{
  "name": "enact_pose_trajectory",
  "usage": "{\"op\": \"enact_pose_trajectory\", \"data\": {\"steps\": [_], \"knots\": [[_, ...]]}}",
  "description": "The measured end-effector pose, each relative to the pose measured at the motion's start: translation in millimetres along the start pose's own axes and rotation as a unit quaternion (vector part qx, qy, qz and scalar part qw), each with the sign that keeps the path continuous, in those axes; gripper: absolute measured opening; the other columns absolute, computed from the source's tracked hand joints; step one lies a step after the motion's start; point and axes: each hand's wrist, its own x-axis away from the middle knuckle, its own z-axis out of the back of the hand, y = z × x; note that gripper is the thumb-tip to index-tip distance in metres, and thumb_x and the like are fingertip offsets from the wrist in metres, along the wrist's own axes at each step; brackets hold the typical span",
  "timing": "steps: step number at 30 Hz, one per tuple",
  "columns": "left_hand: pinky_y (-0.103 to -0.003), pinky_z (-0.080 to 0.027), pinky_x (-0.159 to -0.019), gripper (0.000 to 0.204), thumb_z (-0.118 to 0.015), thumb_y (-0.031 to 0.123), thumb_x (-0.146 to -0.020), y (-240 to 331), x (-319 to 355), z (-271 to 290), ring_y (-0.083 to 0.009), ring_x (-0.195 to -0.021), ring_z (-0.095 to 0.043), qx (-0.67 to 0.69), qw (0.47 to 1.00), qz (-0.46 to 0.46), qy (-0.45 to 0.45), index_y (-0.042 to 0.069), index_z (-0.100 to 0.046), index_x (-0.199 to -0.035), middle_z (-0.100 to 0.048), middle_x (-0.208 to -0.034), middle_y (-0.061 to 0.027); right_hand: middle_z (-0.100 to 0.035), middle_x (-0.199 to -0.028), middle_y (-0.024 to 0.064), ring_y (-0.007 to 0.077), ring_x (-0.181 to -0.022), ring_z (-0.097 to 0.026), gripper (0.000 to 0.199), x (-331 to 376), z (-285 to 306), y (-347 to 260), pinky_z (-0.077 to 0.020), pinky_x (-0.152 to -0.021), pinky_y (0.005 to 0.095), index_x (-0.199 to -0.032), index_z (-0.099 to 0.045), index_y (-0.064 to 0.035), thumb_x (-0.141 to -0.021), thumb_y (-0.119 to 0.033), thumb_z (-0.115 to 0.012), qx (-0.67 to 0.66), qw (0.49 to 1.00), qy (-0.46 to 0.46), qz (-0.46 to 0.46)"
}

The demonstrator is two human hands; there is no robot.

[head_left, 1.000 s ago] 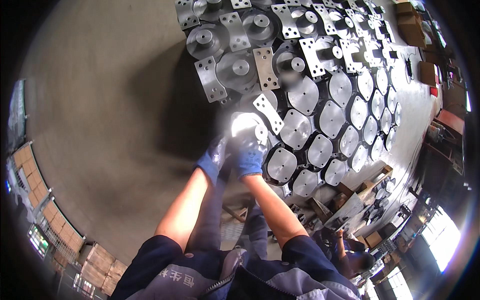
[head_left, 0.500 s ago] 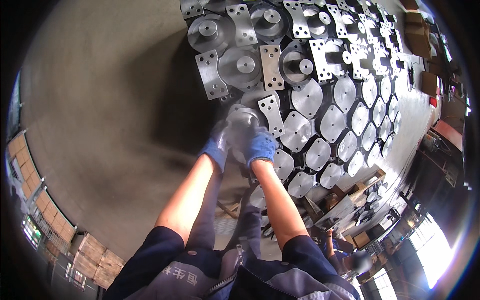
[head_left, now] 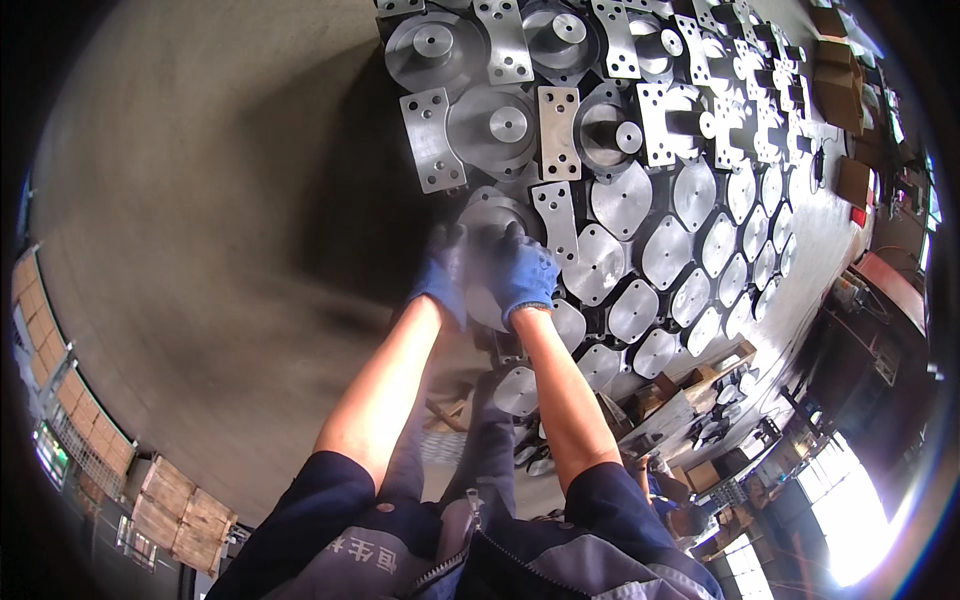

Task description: The person sits on the floor and uses a brush to apply a dark coating to several metal parts. They repeatedly dip the brush into a container and paint the surfaces of the parts, then stack the finished pieces onto a large pile.

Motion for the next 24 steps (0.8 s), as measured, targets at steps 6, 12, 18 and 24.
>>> {"op": "enact_pose_trajectory", "data": {"steps": [6,12,18,24], "knots": [[-0.036,-0.048,-0.093,0.041,-0.058,0.026,-0.096,4.6,-7.1,0.2,-0.0231,-0.110,-0.057,-0.043,0.999,0.018,-0.023,0.001,-0.051,-0.128,-0.059,-0.124,-0.0148,-0.068,-0.085,0.0230,0.0414,-0.083,-0.066,0.043,-7.1,2.6,2.6,-0.0507,-0.075,0.0508,-0.100,-0.056,-0.0052,-0.085,-0.045,-0.059,0.005,0.999,-0.051,-0.015],[-0.037,-0.040,-0.105,0.074,-0.063,0.040,-0.091,22.3,3.6,-8.4,-0.0294,-0.129,-0.045,-0.148,0.988,-0.015,-0.027,-0.001,-0.033,-0.145,-0.042,-0.144,-0.0203,-0.068,-0.093,0.0224,0.0395,-0.089,-0.065,0.050,-6.1,7.7,-0.8,-0.0507,-0.079,0.0490,-0.102,-0.057,-0.0042,-0.080,-0.049,-0.064,-0.018,0.997,-0.056,-0.052],[-0.040,-0.040,-0.106,0.076,-0.063,0.041,-0.091,4.5,-15.4,-2.2,-0.0310,-0.133,-0.043,-0.151,0.988,-0.018,0.003,0.002,-0.031,-0.148,-0.039,-0.148,-0.0206,-0.068,-0.093,0.0229,0.0394,-0.088,-0.066,0.052,-5.1,10.6,-10.8,-0.0508,-0.079,0.0476,-0.106,-0.054,-0.0023,-0.082,-0.047,-0.063,-0.027,0.996,-0.040,-0.076],[-0.034,-0.051,-0.083,0.045,-0.056,0.034,-0.097,33.7,3.7,-12.9,-0.0221,-0.102,-0.058,0.066,0.992,0.063,-0.091,0.005,-0.048,-0.132,-0.057,-0.120,-0.0123,-0.068,-0.094,0.0230,0.0397,-0.089,-0.066,0.046,-7.8,3.8,-1.8,-0.0508,-0.080,0.0474,-0.105,-0.054,-0.0016,-0.085,-0.043,-0.060,-0.036,0.996,-0.057,-0.054]]}}
